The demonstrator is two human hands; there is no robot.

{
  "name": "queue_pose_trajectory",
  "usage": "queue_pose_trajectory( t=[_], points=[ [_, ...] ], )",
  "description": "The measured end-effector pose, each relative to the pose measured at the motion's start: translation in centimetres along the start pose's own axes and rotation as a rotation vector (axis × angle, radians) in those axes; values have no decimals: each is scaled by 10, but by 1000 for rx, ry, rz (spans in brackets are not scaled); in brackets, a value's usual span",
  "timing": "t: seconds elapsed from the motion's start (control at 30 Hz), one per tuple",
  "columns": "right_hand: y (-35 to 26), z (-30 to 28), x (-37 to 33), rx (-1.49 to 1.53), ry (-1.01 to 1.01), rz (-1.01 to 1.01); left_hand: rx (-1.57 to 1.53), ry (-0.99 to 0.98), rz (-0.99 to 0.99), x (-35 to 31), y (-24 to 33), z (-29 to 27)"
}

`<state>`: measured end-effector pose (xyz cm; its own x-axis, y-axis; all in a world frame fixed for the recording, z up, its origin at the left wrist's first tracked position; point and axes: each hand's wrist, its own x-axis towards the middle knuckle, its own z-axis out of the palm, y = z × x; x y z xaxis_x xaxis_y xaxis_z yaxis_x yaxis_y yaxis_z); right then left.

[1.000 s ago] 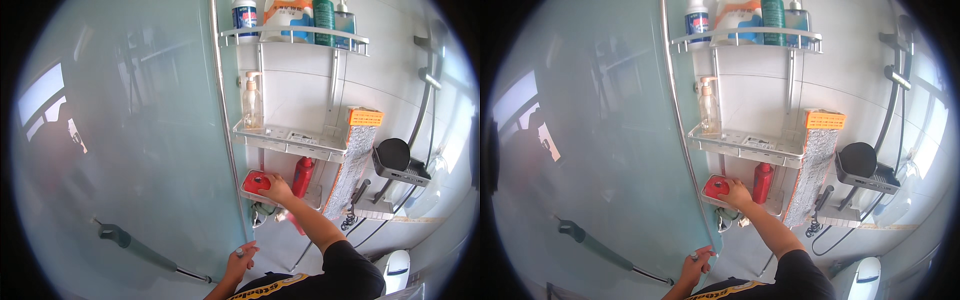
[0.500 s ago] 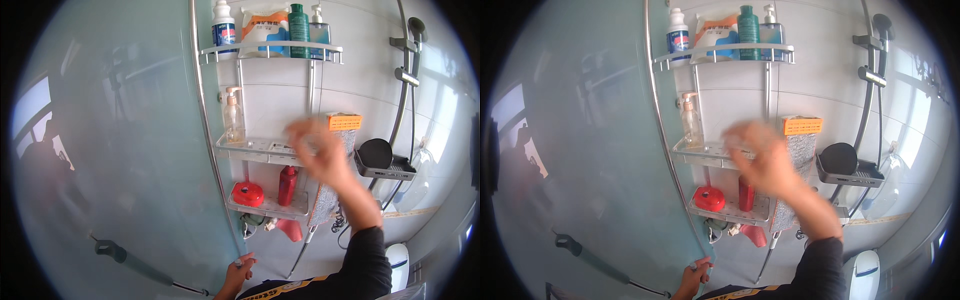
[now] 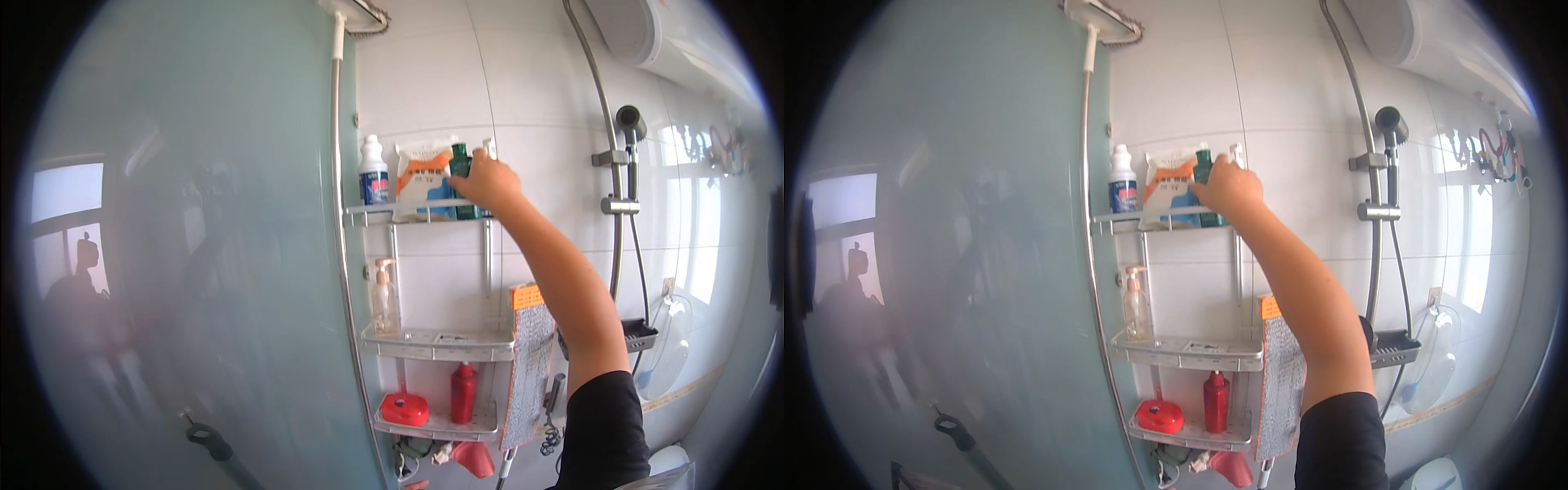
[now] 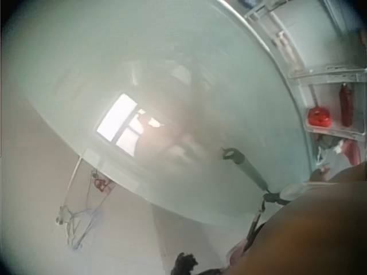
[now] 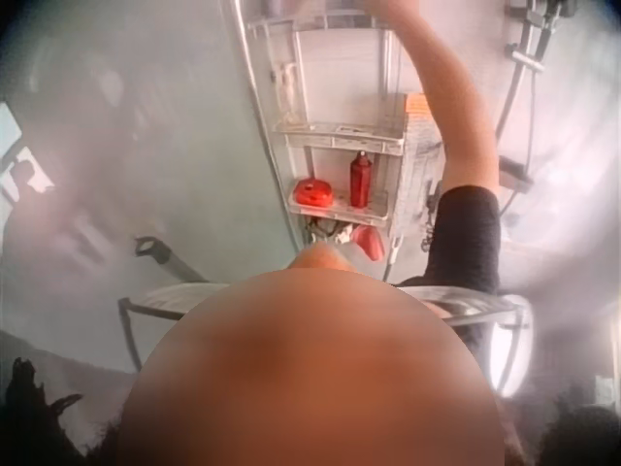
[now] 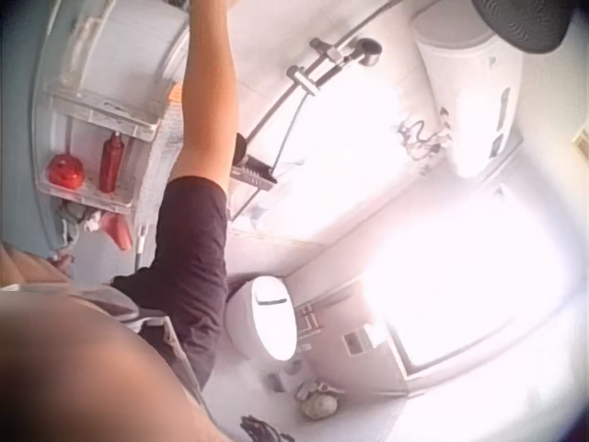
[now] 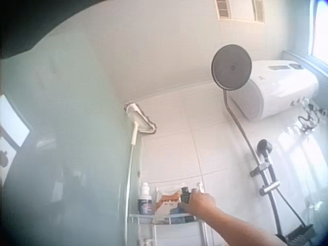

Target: The person takes a medicine bottle from a shower shelf, walks to a storage cabinet to retrieve another item from a drawer, and then organizes several small containers and a large canister on an office bookshelf.

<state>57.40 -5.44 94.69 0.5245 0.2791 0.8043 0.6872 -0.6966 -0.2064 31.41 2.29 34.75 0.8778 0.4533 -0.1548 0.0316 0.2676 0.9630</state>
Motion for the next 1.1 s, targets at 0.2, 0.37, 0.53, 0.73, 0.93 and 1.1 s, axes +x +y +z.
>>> queue_pose_trajectory(
  t=[0.2,0.37,0.53,0.73,0.93,1.1],
  points=[
    [4,1,10,206,5,86,-2,-16,11,2,4,2],
    [16,-13,15,434,164,13,-5,-20,0,3,7,2],
    [23,-42,19,565,499,-48,-15,-18,-11,5,8,2],
    [19,-58,13,549,492,-79,-24,-3,-20,2,7,-1],
    [12,-45,-7,653,424,-146,-37,-13,-24,-2,1,-1],
    [-13,16,-86,765,-35,-330,-149,5,-35,-7,-12,-11]
  ],
)
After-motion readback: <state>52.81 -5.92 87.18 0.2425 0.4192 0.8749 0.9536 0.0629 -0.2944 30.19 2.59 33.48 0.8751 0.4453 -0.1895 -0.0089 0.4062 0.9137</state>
